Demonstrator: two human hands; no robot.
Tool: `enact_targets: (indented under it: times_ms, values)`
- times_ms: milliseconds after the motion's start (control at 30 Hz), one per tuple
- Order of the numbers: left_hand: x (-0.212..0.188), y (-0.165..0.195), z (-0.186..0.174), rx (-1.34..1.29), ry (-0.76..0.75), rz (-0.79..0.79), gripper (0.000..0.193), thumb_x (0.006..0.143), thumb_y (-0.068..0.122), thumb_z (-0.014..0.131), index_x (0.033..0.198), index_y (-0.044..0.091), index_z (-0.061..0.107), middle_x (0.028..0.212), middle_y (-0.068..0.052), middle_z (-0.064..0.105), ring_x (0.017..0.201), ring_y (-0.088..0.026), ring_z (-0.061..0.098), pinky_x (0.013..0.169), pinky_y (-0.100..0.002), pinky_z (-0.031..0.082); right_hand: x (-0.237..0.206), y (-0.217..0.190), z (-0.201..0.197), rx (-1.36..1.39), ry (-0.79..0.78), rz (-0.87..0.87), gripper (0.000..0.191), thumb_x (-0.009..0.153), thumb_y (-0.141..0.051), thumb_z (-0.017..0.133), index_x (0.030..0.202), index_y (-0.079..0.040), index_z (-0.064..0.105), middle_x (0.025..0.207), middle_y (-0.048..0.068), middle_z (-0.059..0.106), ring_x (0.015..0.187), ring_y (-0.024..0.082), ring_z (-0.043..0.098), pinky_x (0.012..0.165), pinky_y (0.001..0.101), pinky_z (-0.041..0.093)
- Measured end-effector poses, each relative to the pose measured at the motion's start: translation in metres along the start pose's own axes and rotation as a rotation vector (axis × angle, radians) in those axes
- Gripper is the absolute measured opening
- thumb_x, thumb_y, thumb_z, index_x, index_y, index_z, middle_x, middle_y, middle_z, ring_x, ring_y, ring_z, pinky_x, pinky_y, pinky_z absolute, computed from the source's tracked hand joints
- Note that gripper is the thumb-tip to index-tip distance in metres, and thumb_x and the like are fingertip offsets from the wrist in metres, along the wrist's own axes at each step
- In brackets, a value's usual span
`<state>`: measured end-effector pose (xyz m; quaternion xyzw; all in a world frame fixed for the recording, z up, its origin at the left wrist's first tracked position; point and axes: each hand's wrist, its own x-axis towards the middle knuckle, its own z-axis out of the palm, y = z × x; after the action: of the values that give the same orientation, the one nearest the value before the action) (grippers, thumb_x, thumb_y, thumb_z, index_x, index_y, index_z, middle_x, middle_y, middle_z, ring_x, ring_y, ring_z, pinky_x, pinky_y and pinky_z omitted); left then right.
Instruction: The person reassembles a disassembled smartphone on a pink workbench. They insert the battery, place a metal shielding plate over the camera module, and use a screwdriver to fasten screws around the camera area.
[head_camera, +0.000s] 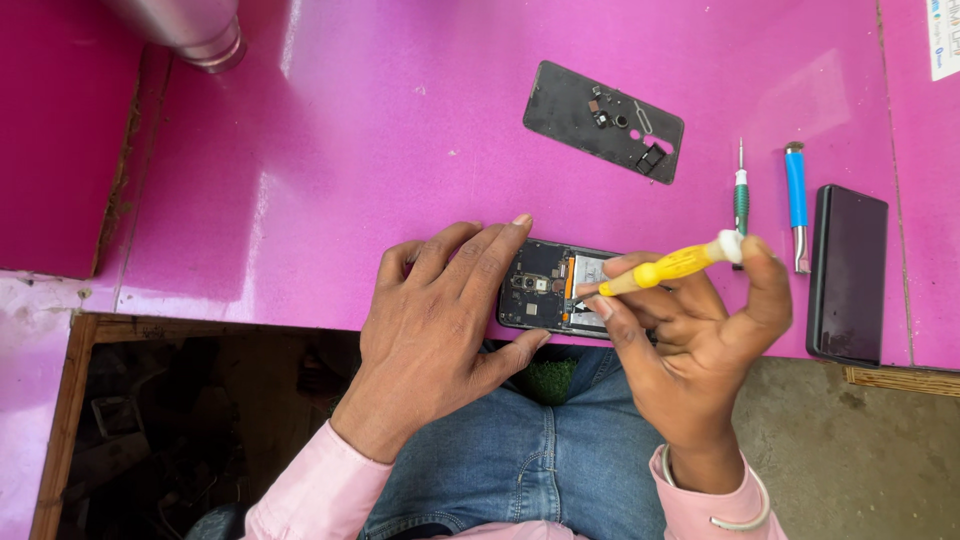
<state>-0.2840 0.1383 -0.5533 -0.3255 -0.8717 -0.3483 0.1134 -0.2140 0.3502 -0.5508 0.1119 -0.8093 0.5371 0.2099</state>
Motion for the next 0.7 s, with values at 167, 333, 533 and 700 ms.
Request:
enact_targets:
  times_ms: [167, 333, 533, 700]
  values:
    - [-0.0007, -0.0013, 0.0012, -0.007, 0.004, -0.004, 0.095, 0.075, 0.049, 0.081, 0.151, 0.008, 0.043, 0.138, -0.011, 0.063, 0.130, -0.031, 0.054, 0.099, -0.049, 0.039, -0.0097, -0.0031, -0.0014, -0.012, -0.003, 0.017, 0.093, 0.099, 0.021, 0.061, 0.159, -0.027, 0.009, 0.123, 0.029, 0.063, 0.103, 0.030, 0.076, 0.095, 0.0392, 0.066]
    - [-0.0009, -0.0016, 0.0038, 0.002, 0.000, -0.010, 0.095, 0.077, 0.051, 0.082, 0.152, 0.008, 0.042, 0.137, -0.011, 0.063, 0.130, -0.032, 0.053, 0.099, -0.050, 0.039, -0.0109, -0.0042, 0.0029, -0.035, -0.002, 0.006, 0.093, 0.098, 0.021, 0.061, 0.159, -0.026, 0.009, 0.123, 0.029, 0.063, 0.106, 0.030, 0.074, 0.100, 0.0412, 0.065]
    - [-0.0018, -0.0030, 0.0035, -0.004, -0.003, -0.007, 0.095, 0.076, 0.050, 0.082, 0.152, 0.009, 0.042, 0.137, -0.011, 0.063, 0.129, -0.031, 0.054, 0.099, -0.050, 0.039, -0.0105, -0.0032, 0.0031, -0.023, -0.026, -0.025, 0.094, 0.099, 0.021, 0.062, 0.160, -0.028, 0.009, 0.121, 0.027, 0.064, 0.106, 0.027, 0.074, 0.101, 0.0395, 0.065]
    - [-0.0020, -0.0028, 0.0029, 0.001, 0.004, -0.008, 0.095, 0.075, 0.050, 0.082, 0.152, 0.009, 0.042, 0.137, -0.010, 0.063, 0.130, -0.031, 0.054, 0.100, -0.049, 0.039, -0.0099, -0.0037, 0.0040, -0.053, -0.014, -0.022, 0.096, 0.098, 0.021, 0.063, 0.161, -0.028, 0.009, 0.119, 0.027, 0.064, 0.108, 0.027, 0.071, 0.100, 0.0382, 0.064]
